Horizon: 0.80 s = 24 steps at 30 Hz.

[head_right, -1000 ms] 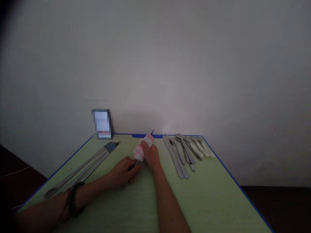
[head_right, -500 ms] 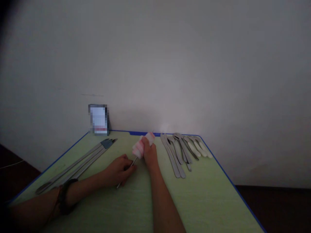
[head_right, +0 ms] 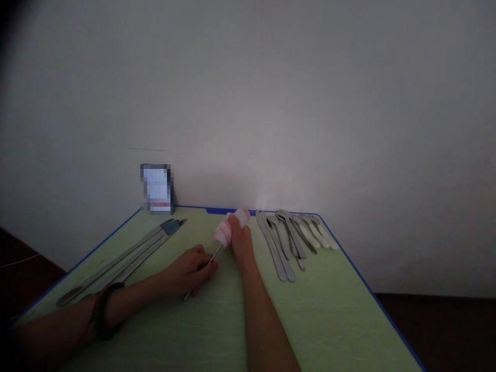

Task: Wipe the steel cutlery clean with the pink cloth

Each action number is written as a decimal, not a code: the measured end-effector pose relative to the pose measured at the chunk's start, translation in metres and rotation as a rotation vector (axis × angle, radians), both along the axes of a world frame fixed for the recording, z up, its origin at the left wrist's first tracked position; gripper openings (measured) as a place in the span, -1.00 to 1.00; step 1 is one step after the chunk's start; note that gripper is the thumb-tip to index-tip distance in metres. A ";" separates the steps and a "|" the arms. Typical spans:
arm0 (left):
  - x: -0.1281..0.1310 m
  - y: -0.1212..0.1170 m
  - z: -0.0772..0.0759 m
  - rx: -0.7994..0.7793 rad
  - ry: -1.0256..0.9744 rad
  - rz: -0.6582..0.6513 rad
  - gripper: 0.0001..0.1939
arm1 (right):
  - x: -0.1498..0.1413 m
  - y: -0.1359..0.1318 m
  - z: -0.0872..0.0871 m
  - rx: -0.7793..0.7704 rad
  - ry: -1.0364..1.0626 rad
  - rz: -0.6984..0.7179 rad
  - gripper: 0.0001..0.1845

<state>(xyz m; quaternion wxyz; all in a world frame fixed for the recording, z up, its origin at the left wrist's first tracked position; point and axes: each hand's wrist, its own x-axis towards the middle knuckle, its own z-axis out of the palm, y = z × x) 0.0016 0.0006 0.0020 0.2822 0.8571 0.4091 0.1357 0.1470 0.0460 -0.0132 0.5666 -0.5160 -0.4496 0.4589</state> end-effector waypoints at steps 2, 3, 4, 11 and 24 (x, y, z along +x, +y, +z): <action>0.000 0.001 -0.003 -0.018 -0.028 0.006 -0.61 | -0.002 -0.004 0.004 -0.005 -0.076 0.019 -0.56; 0.000 0.001 -0.004 -0.025 -0.038 0.014 -0.61 | -0.003 -0.006 0.005 -0.003 -0.109 0.033 -0.56; 0.000 0.001 -0.004 -0.029 -0.043 0.022 -0.61 | -0.004 -0.007 0.006 0.001 -0.128 0.045 -0.57; 0.000 0.000 -0.003 -0.008 -0.016 0.031 -0.58 | -0.006 -0.006 0.006 -0.021 -0.166 0.036 -0.56; 0.001 0.000 -0.001 -0.025 0.003 0.031 -0.63 | -0.005 -0.007 0.009 -0.029 -0.182 0.048 -0.57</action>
